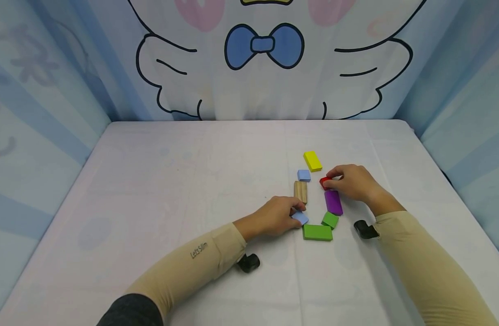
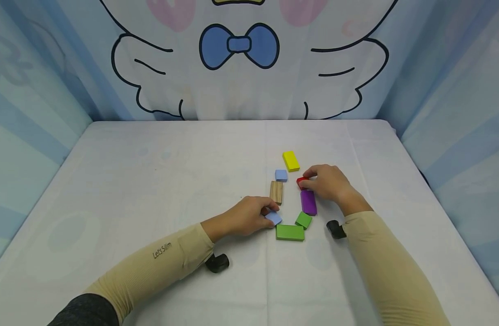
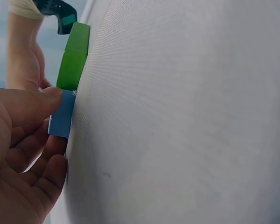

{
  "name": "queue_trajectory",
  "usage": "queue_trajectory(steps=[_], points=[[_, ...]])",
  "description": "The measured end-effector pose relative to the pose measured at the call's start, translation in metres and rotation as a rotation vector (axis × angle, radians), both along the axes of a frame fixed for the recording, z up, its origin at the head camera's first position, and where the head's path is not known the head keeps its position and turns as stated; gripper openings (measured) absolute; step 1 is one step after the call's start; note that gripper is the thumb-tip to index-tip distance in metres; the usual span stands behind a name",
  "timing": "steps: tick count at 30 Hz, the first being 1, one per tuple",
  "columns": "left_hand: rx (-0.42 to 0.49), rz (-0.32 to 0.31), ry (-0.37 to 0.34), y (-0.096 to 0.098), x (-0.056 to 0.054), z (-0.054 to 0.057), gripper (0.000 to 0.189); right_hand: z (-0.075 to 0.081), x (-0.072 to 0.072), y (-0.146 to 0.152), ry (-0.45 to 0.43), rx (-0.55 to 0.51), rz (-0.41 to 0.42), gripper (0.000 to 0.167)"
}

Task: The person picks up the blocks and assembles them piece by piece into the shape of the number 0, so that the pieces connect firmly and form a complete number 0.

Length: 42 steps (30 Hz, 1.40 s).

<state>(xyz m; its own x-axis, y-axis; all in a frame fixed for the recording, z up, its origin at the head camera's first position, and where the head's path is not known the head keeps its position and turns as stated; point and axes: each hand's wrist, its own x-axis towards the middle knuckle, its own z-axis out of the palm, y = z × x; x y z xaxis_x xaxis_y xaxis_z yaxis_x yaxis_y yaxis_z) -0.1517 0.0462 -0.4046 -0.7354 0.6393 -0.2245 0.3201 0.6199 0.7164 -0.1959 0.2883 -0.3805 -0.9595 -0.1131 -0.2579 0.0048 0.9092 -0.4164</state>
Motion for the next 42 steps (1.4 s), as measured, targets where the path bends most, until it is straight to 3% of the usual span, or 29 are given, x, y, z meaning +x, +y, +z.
queue_trajectory(steps=[42], points=[[0.014,-0.016,0.007,-0.0015,-0.0011,-0.0018,0.034,0.0021,0.0052,-0.0035,-0.006,0.003,0.020,0.043]])
